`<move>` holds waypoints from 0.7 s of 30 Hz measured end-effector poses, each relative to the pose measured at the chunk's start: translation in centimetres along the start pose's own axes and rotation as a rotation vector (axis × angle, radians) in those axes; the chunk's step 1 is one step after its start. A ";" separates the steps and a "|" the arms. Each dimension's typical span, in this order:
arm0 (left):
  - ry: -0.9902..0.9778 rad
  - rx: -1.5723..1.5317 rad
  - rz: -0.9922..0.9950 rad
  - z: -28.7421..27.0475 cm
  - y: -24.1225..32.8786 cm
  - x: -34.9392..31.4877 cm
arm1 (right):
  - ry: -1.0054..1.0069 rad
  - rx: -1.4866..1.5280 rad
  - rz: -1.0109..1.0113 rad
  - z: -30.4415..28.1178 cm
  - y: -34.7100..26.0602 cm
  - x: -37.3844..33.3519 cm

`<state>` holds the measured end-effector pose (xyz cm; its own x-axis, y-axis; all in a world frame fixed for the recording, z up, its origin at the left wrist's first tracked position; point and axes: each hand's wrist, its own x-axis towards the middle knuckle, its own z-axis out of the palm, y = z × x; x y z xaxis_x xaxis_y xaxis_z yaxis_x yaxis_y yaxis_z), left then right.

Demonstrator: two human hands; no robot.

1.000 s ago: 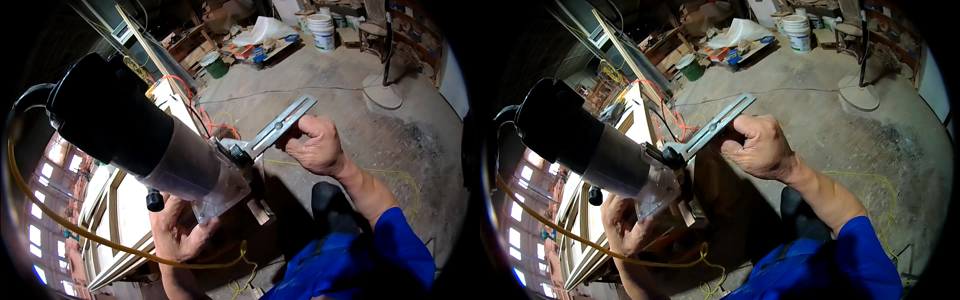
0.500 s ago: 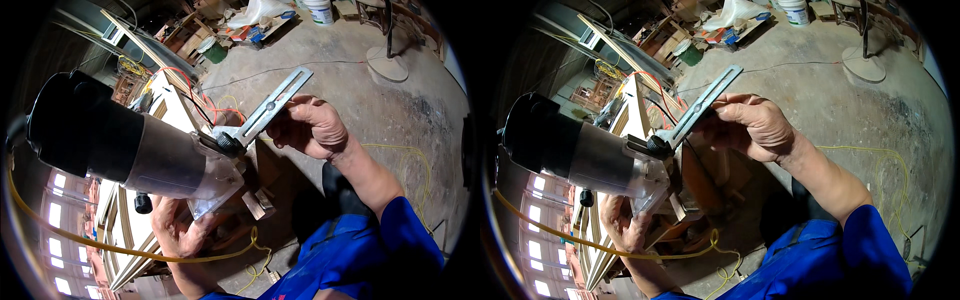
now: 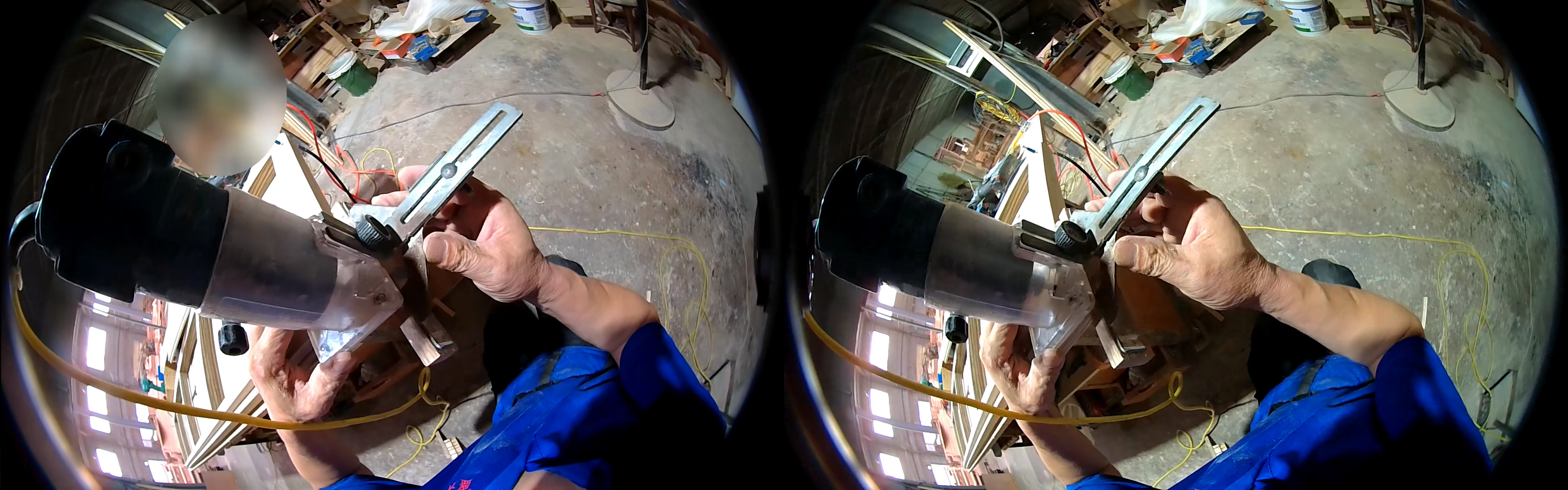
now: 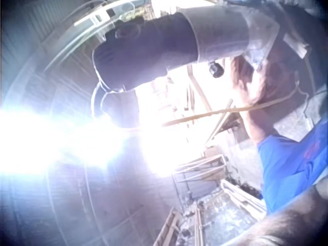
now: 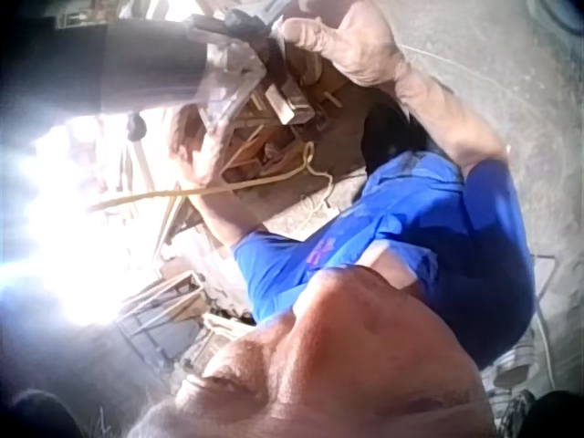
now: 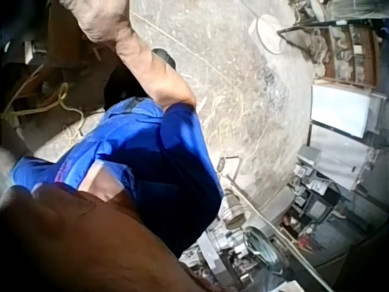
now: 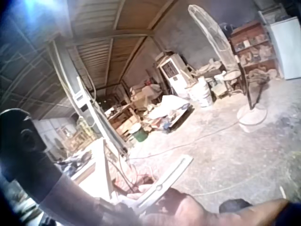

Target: The person prepares a handheld router and uses it to shape the edges of a wooden cabinet door frame on a workbench.

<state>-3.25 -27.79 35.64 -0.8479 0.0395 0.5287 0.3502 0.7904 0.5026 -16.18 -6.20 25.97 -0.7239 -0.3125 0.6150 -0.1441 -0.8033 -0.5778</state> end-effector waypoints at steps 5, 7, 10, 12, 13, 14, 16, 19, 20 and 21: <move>0.013 -0.069 -0.037 0.5 0.3 -0.1 | -0.016 0.120 -0.025 0.9 0.9 -0.1; 0.026 -0.092 -0.048 0.4 0.6 -0.2 | -0.028 0.101 -0.020 0.9 0.8 -0.1; 0.005 -0.089 -0.033 0.3 0.0 -0.2 | -0.049 0.046 0.002 0.4 0.5 0.0; -0.029 -0.061 -0.036 0.2 0.2 0.2 | -0.053 0.041 0.019 0.2 0.2 -0.1; -0.031 -0.111 -0.080 -0.1 0.6 -0.1 | -0.057 0.074 0.030 0.4 0.5 -0.1; -0.033 -0.180 -0.114 0.0 0.8 -0.1 | -0.057 0.086 0.040 0.3 0.4 -0.2; -0.054 -0.237 -0.144 0.0 1.1 -0.1 | -0.066 0.075 0.058 0.3 0.1 -0.1; -0.099 -0.210 -0.128 -0.1 1.1 0.3 | -0.052 0.071 0.072 0.4 -0.4 -0.3; -0.105 -0.194 -0.126 -0.1 1.3 0.4 | -0.043 0.077 0.074 0.5 -0.5 -0.3; -0.111 -0.179 -0.125 -0.1 1.4 0.5 | -0.038 0.068 0.092 0.3 -0.5 -0.3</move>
<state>-3.19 -26.74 36.64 -0.9241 0.0229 0.3816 0.2965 0.6730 0.6776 -15.69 -5.89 26.19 -0.7054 -0.4049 0.5817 -0.0310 -0.8023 -0.5961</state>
